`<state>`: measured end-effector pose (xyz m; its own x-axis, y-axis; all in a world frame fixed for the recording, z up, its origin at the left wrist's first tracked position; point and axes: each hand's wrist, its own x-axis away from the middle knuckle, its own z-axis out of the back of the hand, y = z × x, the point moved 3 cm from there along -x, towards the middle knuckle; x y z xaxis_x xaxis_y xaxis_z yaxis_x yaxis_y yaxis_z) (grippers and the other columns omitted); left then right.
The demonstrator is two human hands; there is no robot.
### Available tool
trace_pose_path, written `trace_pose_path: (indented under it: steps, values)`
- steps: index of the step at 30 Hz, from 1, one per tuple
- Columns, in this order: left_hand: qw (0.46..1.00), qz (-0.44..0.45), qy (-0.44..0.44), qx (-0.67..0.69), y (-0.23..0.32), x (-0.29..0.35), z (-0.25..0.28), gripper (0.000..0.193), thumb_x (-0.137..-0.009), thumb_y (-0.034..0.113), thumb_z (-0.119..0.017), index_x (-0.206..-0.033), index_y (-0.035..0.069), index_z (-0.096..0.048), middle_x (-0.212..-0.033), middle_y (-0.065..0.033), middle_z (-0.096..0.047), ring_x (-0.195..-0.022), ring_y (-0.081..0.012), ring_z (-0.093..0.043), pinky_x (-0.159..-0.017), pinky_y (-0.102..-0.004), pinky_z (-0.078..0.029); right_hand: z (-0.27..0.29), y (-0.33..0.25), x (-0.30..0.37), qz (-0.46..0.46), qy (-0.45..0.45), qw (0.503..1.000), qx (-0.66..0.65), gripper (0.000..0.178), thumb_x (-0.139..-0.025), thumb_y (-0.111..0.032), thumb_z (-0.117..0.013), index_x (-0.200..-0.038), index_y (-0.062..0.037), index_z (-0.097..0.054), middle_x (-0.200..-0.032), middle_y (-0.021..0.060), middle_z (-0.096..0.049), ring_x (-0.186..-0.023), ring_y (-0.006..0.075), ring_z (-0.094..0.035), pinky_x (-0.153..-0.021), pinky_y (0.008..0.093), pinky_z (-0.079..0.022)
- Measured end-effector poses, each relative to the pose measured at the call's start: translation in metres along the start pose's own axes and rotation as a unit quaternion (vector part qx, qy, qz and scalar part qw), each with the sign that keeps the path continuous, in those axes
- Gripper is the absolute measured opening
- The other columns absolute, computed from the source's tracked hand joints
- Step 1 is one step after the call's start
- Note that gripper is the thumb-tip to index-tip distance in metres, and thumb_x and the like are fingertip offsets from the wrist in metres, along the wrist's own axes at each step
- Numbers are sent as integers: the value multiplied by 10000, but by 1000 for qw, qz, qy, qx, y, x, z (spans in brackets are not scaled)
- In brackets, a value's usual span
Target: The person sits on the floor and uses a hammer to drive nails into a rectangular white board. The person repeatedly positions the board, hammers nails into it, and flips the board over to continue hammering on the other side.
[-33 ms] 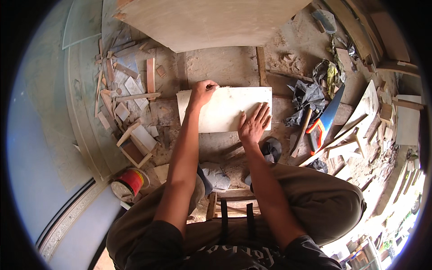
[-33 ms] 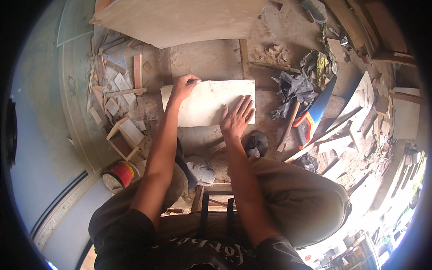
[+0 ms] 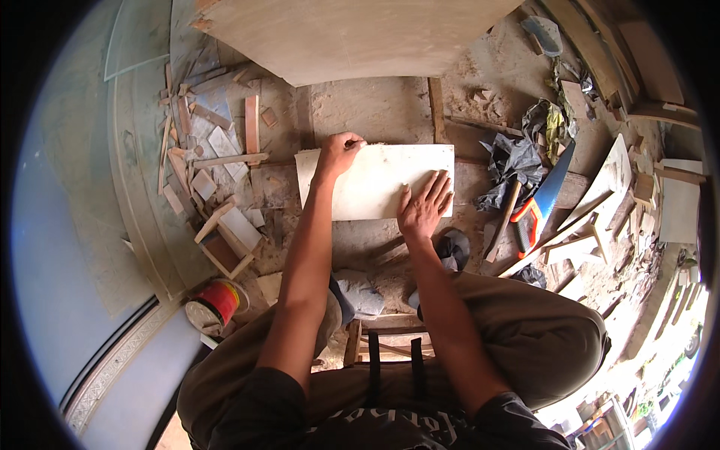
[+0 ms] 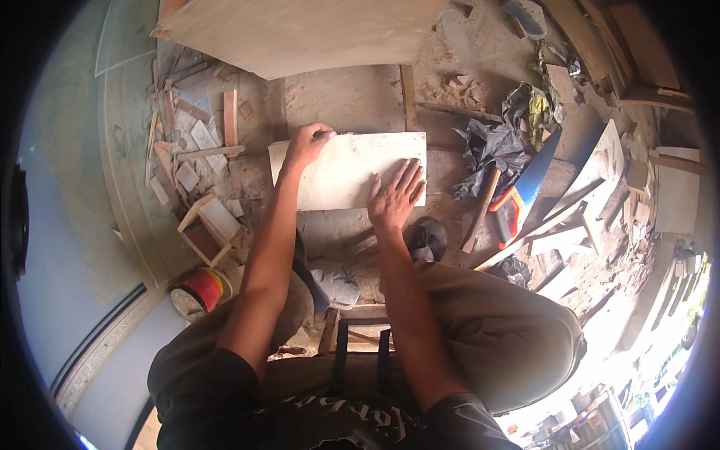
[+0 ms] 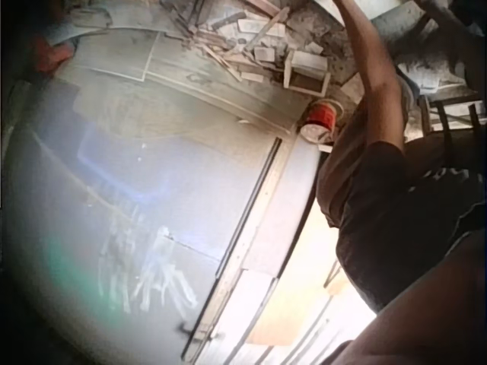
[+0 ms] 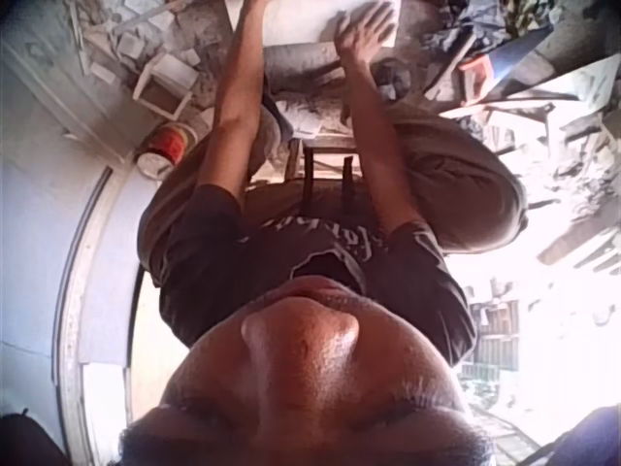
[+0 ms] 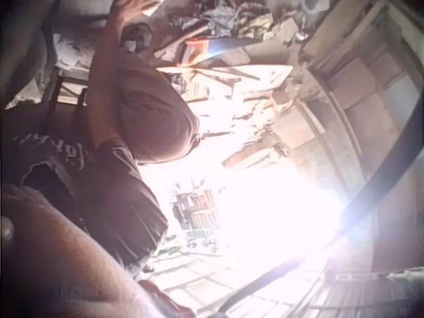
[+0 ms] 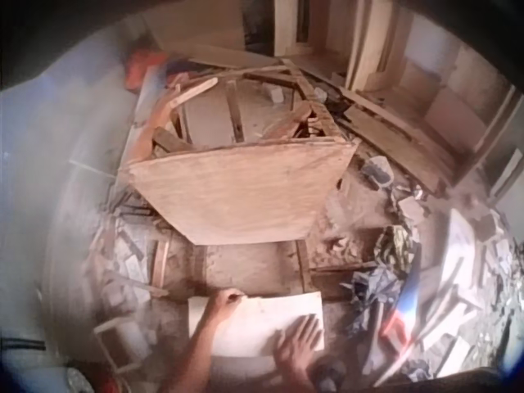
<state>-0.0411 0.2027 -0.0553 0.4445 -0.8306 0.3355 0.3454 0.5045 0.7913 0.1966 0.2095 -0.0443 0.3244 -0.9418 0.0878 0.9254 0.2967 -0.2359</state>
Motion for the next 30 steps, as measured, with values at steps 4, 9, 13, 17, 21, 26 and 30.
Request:
trace_pose_path:
  steps: [4, 9, 13, 17, 21, 26, 30]
  values:
    - [998, 25, 45, -33, 0, -14, -11, 257, -906, 262, -618, -973, 19, -668, -841, -98, -692, -751, -170, -627, -717, -320, -483, -5, 2, -9, -1, 12, 1000, 7, 746, -941, -396, -424, -1475, 47, -149, -1548, 245, -128, -1447, 369, -100, -1161, 509, -56]
    - [982, 19, 163, 89, -6, -21, -9, 292, -925, 268, -596, -883, -18, -639, -829, -155, -679, -748, -237, -652, -699, -338, -497, -4, -1, -7, 2, 4, 1000, 6, 746, -944, -405, -411, -1477, 47, -147, -1550, 243, -119, -1451, 362, -87, -1163, 503, -51]
    - [997, -37, 65, -14, -1, -13, -19, 297, -882, 294, -639, -912, 0, -668, -849, -161, -682, -804, -238, -654, -744, -352, -490, -5, 0, -8, -3, 4, 1000, 4, 743, -947, -408, -401, -1477, 47, -148, -1551, 240, -120, -1452, 359, -81, -1165, 499, -48]
    - [999, 16, 16, -26, 1, -19, -11, 299, -850, 295, -675, -908, 1, -683, -867, -168, -686, -795, -244, -656, -743, -356, -494, -5, 1, -9, -3, 7, 1000, 6, 743, -949, -411, -395, -1478, 47, -146, -1553, 235, -118, -1453, 356, -78, -1166, 497, -47]
    - [998, 6, 49, -47, 2, -17, -17, 297, -862, 297, -669, -891, 1, -671, -860, -160, -684, -765, -257, -651, -729, -353, -495, -6, 1, -8, -2, 2, 1000, 6, 736, -950, -408, -392, -1475, 50, -155, -1550, 241, -121, -1451, 363, -83, -1164, 500, -46]
    - [983, -24, 183, 20, -8, -11, -16, 291, -908, 282, -634, -884, -8, -632, -820, -143, -663, -773, -241, -645, -720, -373, -499, -4, 0, -7, 3, 7, 1000, 4, 737, -948, -403, -396, -1474, 52, -154, -1548, 246, -124, -1450, 368, -84, -1163, 503, -49]
    - [970, -19, 226, 84, -25, -5, 4, 280, -934, 268, -602, -895, -8, -615, -807, -118, -636, -751, -221, -601, -720, -346, -473, -5, 0, -6, 3, 10, 1000, 6, 739, -947, -405, -398, -1476, 49, -153, -1547, 246, -130, -1451, 362, -88, -1162, 502, -54]
